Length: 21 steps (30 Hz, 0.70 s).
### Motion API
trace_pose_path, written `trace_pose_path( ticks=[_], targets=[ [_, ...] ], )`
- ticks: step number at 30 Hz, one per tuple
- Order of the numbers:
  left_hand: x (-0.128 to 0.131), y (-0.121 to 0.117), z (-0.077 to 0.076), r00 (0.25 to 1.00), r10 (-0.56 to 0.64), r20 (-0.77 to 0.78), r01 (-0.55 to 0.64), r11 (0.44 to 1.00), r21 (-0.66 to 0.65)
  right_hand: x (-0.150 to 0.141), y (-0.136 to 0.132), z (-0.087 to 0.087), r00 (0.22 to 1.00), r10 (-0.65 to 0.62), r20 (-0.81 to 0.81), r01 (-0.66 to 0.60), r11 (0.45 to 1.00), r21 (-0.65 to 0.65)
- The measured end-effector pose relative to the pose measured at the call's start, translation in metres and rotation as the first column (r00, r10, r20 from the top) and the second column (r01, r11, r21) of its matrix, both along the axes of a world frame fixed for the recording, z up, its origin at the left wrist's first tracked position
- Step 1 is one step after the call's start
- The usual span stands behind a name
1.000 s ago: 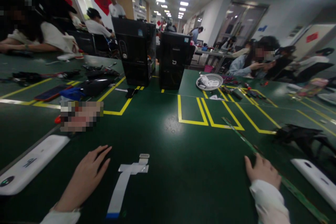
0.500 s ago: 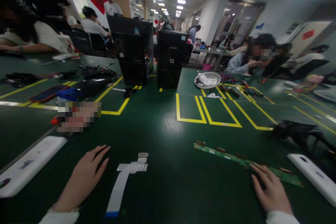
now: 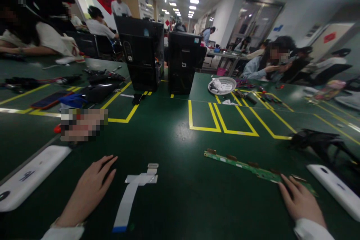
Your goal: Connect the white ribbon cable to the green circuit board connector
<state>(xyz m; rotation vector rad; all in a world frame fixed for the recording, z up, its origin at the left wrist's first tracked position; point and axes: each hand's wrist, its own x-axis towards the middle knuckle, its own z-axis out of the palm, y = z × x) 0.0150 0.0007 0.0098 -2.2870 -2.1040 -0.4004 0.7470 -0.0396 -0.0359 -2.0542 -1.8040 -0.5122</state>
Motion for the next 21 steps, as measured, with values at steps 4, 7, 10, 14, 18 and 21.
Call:
trace_pose_path(
  ticks=[4,7,10,14,18,21],
  targets=[
    [-0.002,0.001,-0.001,1.000,-0.001,-0.001,0.001,1.000,0.000,-0.033,0.015,0.007,0.998,0.033,0.059,-0.028,0.996,-0.083],
    [-0.003,0.001,-0.003,1.000,-0.009,-0.011,0.009,1.000,0.004,-0.069,0.035,0.016,0.992,0.106,0.075,-0.100,0.992,-0.078],
    [-0.003,0.000,-0.003,1.000,-0.009,-0.016,0.009,1.000,0.009,-0.110,0.059,0.026,0.966,0.243,0.092,-0.236,0.969,-0.078],
    [-0.001,0.001,-0.002,1.000,-0.011,-0.010,0.011,1.000,0.024,-0.162,0.087,0.036,0.923,0.373,0.092,-0.367,0.927,-0.077],
    [0.000,0.000,0.000,1.000,-0.022,0.010,0.021,0.999,0.042,-0.211,0.103,0.041,0.900,0.423,0.108,-0.415,0.906,-0.085],
    [-0.001,0.000,0.000,1.000,-0.021,0.019,0.020,0.998,0.052,-0.244,0.106,0.045,0.895,0.430,0.123,-0.419,0.902,-0.102]
  ],
)
